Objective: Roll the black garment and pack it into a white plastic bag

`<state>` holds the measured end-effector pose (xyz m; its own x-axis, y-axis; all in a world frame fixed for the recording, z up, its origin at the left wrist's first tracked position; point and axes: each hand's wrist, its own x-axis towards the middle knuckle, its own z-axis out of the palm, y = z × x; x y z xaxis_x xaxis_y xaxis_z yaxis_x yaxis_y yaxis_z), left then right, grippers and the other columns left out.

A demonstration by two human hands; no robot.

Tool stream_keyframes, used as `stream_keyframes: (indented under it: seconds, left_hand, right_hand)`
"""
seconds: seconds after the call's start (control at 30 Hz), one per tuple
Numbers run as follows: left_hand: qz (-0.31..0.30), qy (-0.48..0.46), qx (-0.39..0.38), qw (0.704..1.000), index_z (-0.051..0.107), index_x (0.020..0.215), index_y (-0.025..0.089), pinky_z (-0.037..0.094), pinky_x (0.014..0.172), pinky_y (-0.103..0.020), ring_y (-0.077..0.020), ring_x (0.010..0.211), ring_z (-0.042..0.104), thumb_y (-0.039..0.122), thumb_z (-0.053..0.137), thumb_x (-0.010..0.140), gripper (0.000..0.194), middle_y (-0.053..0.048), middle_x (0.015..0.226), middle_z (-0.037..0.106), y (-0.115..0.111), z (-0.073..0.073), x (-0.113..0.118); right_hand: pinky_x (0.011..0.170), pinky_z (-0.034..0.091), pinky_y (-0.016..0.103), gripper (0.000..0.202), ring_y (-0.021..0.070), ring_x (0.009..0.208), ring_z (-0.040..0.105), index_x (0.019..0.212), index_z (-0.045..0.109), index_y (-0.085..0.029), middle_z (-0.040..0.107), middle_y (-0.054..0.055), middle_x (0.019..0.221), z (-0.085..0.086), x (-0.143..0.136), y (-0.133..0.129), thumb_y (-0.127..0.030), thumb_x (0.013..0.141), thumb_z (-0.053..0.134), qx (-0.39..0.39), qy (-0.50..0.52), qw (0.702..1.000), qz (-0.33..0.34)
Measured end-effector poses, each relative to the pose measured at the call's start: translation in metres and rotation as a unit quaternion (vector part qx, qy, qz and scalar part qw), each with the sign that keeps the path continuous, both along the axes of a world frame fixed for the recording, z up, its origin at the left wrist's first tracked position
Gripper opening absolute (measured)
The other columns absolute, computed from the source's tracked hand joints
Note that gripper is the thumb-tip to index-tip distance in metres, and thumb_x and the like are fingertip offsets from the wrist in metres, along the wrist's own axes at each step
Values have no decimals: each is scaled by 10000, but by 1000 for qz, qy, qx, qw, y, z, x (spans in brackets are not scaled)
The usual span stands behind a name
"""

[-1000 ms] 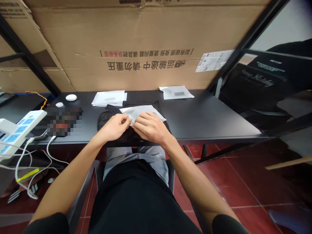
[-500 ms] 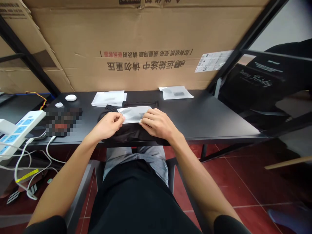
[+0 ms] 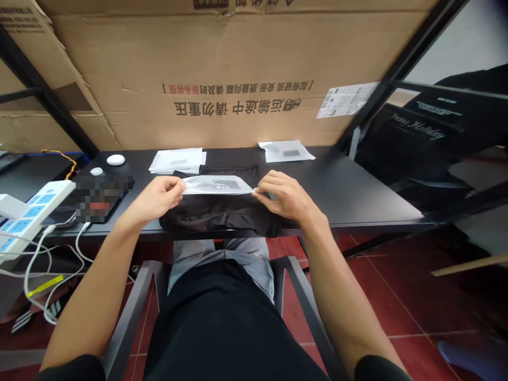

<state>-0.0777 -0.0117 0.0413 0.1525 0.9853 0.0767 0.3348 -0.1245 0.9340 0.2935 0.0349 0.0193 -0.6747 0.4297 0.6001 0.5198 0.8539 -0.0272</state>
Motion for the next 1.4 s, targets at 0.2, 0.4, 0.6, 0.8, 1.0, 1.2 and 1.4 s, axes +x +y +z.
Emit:
stream_keyframes:
  seconds: [0.2,0.4,0.6,0.8,1.0,1.2,1.4]
  left_hand:
    - [-10,-13,-8,1000,443,719,230,339,533,-232,-83,557,408,406,735,979,429,43,650,425,-1,3,6]
    - [-25,-25,-9,999,448,710,232,342,518,-239,-85,520,423,407,718,1004,436,35,623,468,-1,8,20]
    - [4,95,83,992,743,908,202,625,867,-364,-240,859,772,627,478,1129,548,-103,908,805,-1,0,19]
    - [-18,394,129,910,625,1656,234,262,1415,-645,-398,1730,384,567,403,1176,625,-164,1822,488,-3,-37,22]
    - [2,464,78,883,415,1822,300,165,1419,-732,-399,1803,201,594,311,1195,701,-124,1932,248,-6,-55,34]
    - [-6,475,67,878,387,1834,322,194,1412,-722,-387,1805,199,602,312,1188,707,-118,1925,279,-7,-52,34]
    - [-22,466,94,880,608,1677,254,410,1330,-589,-414,1633,527,630,457,1144,669,-186,1775,543,18,-16,28]
  right_hand:
    - [899,588,490,72,316,1000,701,1049,754,-227,793,119,1087,9,-4,-4,-222,1061,684,-2,-36,998,-48]
    - [1070,643,526,756,377,1447,684,1684,522,-235,650,168,1677,-3,-70,-13,-123,967,735,-29,-59,996,-61]
    - [1028,643,467,694,357,1312,772,1644,592,-217,774,160,1522,30,-47,19,-4,984,574,-30,-67,990,-123]
    - [1332,433,505,678,332,1610,553,1627,654,-167,658,181,1673,55,69,129,30,1005,468,9,6,973,-232]
    - [1344,237,809,710,441,1721,370,1599,704,-174,506,261,1783,2,119,182,82,958,535,-100,-37,940,-325]
    - [1283,357,702,647,429,1655,451,1622,677,-117,513,361,1736,-22,121,177,58,1002,613,-146,-62,933,-322]
    - [1271,342,598,499,412,1633,459,1607,662,-80,500,354,1749,-2,103,164,-179,1119,678,-90,-64,951,-289]
